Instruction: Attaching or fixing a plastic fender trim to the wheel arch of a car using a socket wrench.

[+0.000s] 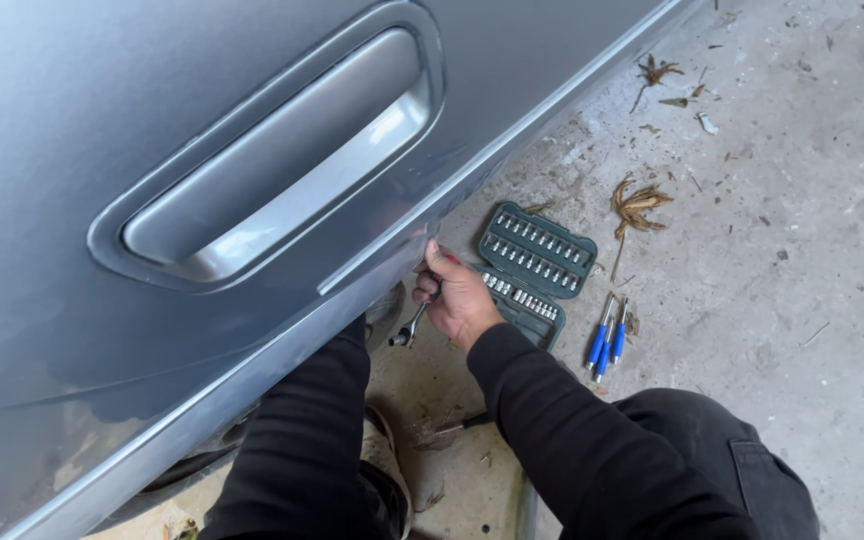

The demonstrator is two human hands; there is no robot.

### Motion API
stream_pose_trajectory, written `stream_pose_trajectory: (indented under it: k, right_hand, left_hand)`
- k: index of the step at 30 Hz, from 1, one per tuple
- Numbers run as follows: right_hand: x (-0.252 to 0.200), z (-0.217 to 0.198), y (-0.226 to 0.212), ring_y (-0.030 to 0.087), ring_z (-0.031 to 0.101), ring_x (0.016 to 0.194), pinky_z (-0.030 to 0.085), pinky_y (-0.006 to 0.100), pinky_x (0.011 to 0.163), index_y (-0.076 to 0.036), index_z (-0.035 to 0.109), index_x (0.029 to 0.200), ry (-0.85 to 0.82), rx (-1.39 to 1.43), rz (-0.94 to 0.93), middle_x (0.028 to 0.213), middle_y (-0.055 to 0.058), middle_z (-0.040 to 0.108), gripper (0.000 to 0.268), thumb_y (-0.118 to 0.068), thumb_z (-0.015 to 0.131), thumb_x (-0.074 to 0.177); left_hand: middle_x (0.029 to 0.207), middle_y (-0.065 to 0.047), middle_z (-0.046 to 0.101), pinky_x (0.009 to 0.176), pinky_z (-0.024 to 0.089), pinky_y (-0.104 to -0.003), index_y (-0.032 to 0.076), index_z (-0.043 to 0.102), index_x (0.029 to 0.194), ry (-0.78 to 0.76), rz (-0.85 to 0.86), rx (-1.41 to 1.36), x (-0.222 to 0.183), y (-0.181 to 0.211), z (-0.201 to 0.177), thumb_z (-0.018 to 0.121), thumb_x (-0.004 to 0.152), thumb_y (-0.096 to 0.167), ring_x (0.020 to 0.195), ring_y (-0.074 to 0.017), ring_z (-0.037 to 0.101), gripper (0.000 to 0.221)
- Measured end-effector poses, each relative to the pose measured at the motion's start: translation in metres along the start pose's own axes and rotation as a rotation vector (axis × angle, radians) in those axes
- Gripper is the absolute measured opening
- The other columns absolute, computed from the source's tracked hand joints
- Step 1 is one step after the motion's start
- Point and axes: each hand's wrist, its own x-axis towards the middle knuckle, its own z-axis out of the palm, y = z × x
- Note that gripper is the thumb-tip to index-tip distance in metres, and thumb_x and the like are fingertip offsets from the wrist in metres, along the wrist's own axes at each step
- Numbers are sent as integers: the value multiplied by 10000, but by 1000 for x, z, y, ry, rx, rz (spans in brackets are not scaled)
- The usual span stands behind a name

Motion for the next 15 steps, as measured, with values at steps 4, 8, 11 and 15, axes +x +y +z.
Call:
stream_pose_trajectory:
  k: [4, 8, 11, 15]
  right_hand:
    - [2, -1, 3, 104, 398, 599, 373, 295, 608, -117, 616, 923, -16, 15, -3, 780, -6, 522, 270, -360, 733, 929]
    - [-5, 8, -1, 103, 398, 599, 376, 288, 608, -118, 637, 935, 24, 23, -1, 770, -8, 511, 268, -364, 740, 910]
    - [-2, 7, 3, 105, 399, 591, 377, 284, 597, -124, 628, 920, 54, 32, 14, 752, -15, 497, 285, -380, 750, 896]
    - [0, 8, 4, 95, 406, 584, 374, 271, 575, -140, 621, 928, 61, 68, -15, 736, -34, 482, 284, -382, 763, 882]
  left_hand:
    - [1217, -128, 634, 880, 465, -380, 39, 585, 1293, 7, 3, -1, -8, 8, -4, 539, 1061, 294, 1041, -251, 551, 348]
    - [1208, -126, 636, 868, 466, -379, 39, 586, 1293, -9, -4, 5, -10, 16, -1, 538, 1060, 299, 1027, -248, 551, 352]
    - [1202, -125, 637, 859, 466, -377, 39, 588, 1292, -21, -21, 22, -13, 21, -2, 538, 1059, 303, 1017, -247, 551, 356]
    - [1193, -124, 639, 847, 467, -376, 39, 589, 1291, -90, -73, 61, 1, 27, 11, 537, 1058, 309, 1003, -245, 551, 360]
